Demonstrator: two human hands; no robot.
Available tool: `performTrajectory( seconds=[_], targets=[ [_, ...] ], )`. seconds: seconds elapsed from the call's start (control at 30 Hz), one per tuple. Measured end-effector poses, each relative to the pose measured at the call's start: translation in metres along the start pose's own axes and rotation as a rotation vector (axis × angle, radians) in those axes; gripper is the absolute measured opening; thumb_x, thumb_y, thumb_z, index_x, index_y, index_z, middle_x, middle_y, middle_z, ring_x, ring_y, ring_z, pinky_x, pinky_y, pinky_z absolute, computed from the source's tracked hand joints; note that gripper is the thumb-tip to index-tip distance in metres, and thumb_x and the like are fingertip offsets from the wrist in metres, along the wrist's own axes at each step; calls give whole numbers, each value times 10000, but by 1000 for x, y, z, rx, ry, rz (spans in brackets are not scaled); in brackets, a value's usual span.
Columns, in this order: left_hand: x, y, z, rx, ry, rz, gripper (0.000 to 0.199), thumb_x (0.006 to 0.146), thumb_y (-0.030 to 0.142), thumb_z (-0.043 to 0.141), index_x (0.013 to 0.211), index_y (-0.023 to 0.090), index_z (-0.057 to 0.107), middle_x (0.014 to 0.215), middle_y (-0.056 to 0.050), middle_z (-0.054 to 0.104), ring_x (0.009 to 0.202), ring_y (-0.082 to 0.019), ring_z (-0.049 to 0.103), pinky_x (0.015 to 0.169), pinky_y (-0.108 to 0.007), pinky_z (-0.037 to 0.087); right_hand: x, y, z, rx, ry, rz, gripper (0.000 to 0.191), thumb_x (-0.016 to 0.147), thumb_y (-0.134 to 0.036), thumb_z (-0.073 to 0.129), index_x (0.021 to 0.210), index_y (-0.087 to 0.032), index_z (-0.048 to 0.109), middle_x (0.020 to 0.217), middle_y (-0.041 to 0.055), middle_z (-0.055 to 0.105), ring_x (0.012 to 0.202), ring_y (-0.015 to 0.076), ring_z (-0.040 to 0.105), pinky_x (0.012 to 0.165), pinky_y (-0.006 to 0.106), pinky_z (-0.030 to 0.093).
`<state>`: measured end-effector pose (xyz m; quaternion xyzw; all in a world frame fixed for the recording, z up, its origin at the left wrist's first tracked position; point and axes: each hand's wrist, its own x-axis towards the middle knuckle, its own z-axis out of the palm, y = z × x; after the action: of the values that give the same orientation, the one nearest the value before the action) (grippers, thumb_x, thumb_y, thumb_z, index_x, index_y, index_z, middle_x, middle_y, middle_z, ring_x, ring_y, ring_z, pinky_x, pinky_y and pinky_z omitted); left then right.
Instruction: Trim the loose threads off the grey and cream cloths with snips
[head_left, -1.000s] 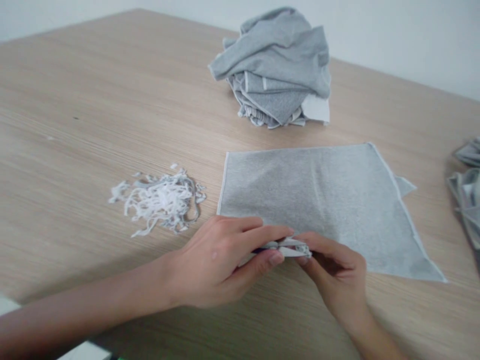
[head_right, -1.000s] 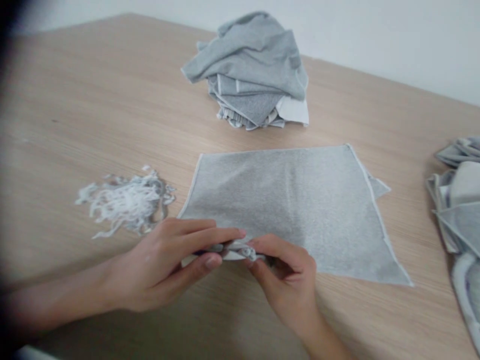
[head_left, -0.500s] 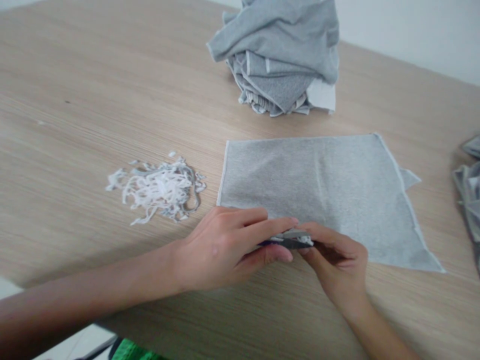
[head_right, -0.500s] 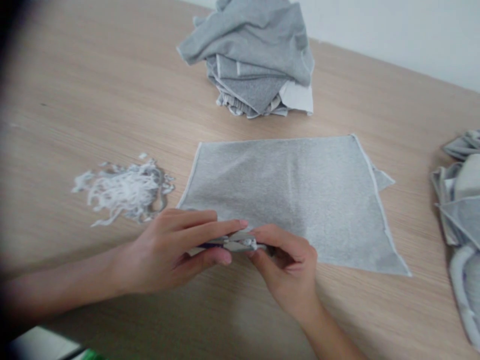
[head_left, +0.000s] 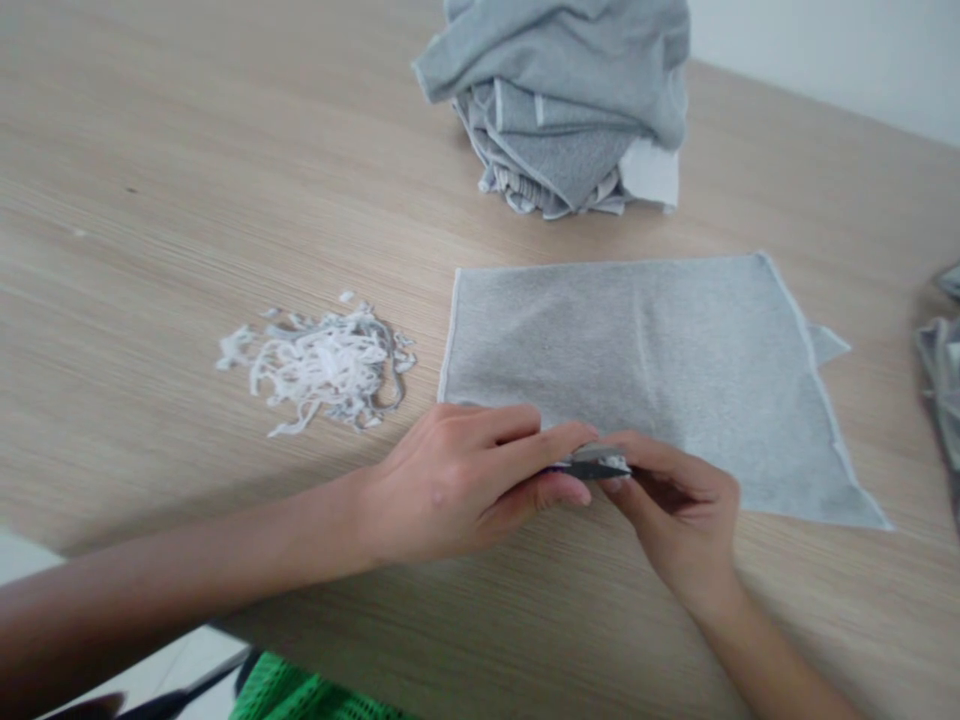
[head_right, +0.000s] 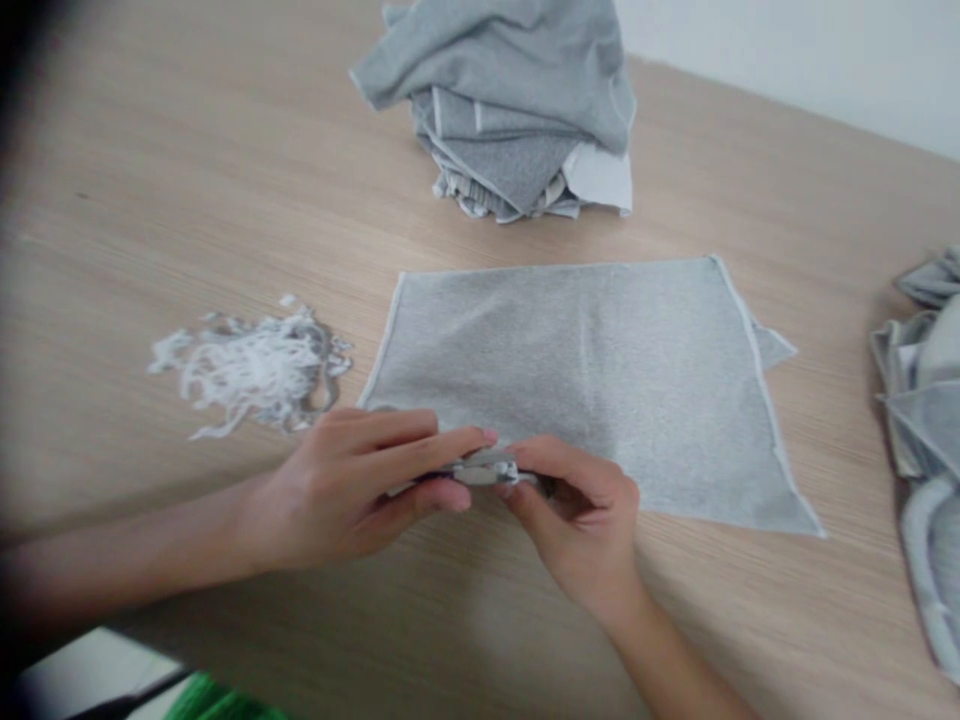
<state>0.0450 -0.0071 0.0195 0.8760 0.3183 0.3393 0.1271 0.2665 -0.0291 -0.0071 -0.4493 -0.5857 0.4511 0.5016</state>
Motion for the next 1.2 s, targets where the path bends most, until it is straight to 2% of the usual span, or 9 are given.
performTrajectory(
  seconds=[0.67,0.77,0.87,1.03,1.2],
  targets=[
    [-2,1,0,96,12,48,297,1098,355,484,1236,138,633,745,38,627,520,-82,554,476,-232,410,0,-1,-1,16,-16,-14,237,830,-123,805,976,-305,843,945,-7,840,758,146,785,686,222,642],
    [-2,1,0,100,7,33,304,1108,368,456,1232,156,635,742,37,641,522,-78,564,482,-227,411,0,-2,0,7,-21,-9,188,845,-150,807,966,-288,845,951,8,840,744,153,782,667,225,636],
    [-1,1,1,85,6,23,310,1109,375,451,1215,160,646,743,31,656,528,-80,578,488,-226,415,0,-2,0,11,-16,-6,172,842,-148,808,946,-279,845,904,7,836,728,154,775,658,224,631],
    [-3,1,1,20,2,15,320,1097,372,483,1201,140,678,719,32,623,509,-79,536,486,-231,388,1,-4,0,11,-16,-6,248,821,-100,800,954,-304,844,865,-21,830,731,135,772,670,199,624],
    [-2,0,0,-40,-16,3,325,1091,354,495,1222,126,686,726,25,623,519,-80,530,501,-225,383,2,-5,1,-5,-5,-10,193,817,-139,812,931,-292,847,881,-2,834,740,157,782,662,227,640]
  ],
)
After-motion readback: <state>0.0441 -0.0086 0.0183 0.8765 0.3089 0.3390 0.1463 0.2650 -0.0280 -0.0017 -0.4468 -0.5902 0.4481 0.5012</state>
